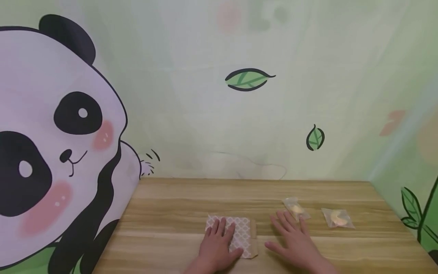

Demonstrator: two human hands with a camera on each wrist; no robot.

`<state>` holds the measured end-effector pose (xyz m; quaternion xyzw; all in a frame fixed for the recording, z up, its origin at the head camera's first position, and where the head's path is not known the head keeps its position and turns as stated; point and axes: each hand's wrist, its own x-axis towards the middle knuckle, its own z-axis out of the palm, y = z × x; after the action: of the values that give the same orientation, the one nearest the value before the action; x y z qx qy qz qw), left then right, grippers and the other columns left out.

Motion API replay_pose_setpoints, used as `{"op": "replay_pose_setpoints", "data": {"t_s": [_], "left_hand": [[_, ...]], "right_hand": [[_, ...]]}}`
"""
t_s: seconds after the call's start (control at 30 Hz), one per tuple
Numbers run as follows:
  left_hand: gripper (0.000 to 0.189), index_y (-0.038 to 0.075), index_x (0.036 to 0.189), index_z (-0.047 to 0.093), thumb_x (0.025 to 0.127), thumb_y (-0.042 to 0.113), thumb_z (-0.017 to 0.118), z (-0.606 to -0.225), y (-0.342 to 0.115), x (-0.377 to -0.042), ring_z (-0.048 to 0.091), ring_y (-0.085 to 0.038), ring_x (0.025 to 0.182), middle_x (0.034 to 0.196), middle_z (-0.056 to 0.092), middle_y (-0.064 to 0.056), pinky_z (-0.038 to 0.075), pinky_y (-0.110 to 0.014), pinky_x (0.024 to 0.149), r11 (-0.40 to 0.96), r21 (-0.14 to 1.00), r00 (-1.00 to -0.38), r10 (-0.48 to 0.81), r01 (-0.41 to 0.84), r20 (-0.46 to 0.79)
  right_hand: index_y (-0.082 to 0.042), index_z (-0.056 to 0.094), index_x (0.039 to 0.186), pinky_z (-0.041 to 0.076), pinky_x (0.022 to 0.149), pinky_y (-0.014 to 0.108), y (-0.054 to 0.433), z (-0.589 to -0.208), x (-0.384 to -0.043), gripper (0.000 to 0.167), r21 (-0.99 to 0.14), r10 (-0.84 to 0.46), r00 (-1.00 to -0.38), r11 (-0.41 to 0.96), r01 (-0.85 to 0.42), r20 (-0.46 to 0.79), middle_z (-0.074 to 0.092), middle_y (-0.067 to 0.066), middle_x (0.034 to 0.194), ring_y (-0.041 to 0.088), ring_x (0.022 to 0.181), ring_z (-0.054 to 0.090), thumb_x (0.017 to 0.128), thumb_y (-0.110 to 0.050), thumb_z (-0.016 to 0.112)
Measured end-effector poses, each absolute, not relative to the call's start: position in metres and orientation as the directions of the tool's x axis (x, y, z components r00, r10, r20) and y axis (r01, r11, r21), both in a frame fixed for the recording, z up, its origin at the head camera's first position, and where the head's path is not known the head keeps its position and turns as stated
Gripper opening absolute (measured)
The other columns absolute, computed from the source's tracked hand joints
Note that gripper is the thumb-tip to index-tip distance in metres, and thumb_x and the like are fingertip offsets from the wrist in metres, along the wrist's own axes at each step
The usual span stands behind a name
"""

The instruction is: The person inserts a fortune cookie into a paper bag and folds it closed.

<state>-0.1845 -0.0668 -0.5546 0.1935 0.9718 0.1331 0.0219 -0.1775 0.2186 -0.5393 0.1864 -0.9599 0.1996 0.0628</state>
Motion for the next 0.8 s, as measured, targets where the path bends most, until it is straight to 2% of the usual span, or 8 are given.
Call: {"op": "replay_pose_setpoints", "data": {"t_s": [0.2,0.4,0.77,0.8], "left_hand": [[0.084,0.014,0.161,0.049,0.098,0.068,0.058,-0.559,-0.046,-0.172,0.034,-0.044,0.156,0.168,0.038,-0.023,0.034,-0.062,0.123,0.923,0.252,-0.953,0.303,0.291,-0.011],[0.082,0.016,0.161,0.049,0.098,0.069,0.056,-0.564,-0.040,-0.165,0.036,-0.041,0.155,0.167,0.040,-0.021,0.036,-0.058,0.122,0.942,0.191,-0.960,0.280,0.275,0.000],[0.083,0.019,0.163,0.047,0.098,0.070,0.055,-0.567,-0.041,-0.170,0.034,-0.039,0.157,0.169,0.038,-0.018,0.036,-0.057,0.123,0.945,0.184,-0.958,0.284,0.271,-0.043],[0.083,0.019,0.163,0.047,0.098,0.071,0.055,-0.567,-0.042,-0.170,0.034,-0.038,0.157,0.169,0.038,-0.017,0.036,-0.057,0.123,0.945,0.184,-0.958,0.283,0.271,-0.044]], "right_hand": [[-0.007,0.051,0.158,0.017,0.123,0.074,0.207,-0.541,-0.178,0.078,-0.364,-0.412,-0.891,0.814,-0.454,0.190,0.038,0.017,0.168,0.041,0.157,0.031,0.100,-0.057,0.066],[-0.003,0.051,0.157,0.029,0.120,0.070,0.202,-0.546,-0.180,0.072,-0.289,-0.507,-0.833,0.782,-0.552,0.220,0.044,0.017,0.165,0.040,0.153,0.037,0.104,-0.050,0.063],[-0.002,0.055,0.154,0.041,0.116,0.062,0.200,-0.565,-0.185,0.063,-0.127,-0.612,-0.743,0.742,-0.658,0.271,0.055,0.015,0.159,0.037,0.147,0.050,0.108,-0.044,0.059],[-0.002,0.055,0.154,0.040,0.119,0.058,0.201,-0.569,-0.185,0.063,-0.119,-0.614,-0.738,0.741,-0.661,0.279,0.055,0.014,0.158,0.036,0.146,0.051,0.108,-0.045,0.059]]}}
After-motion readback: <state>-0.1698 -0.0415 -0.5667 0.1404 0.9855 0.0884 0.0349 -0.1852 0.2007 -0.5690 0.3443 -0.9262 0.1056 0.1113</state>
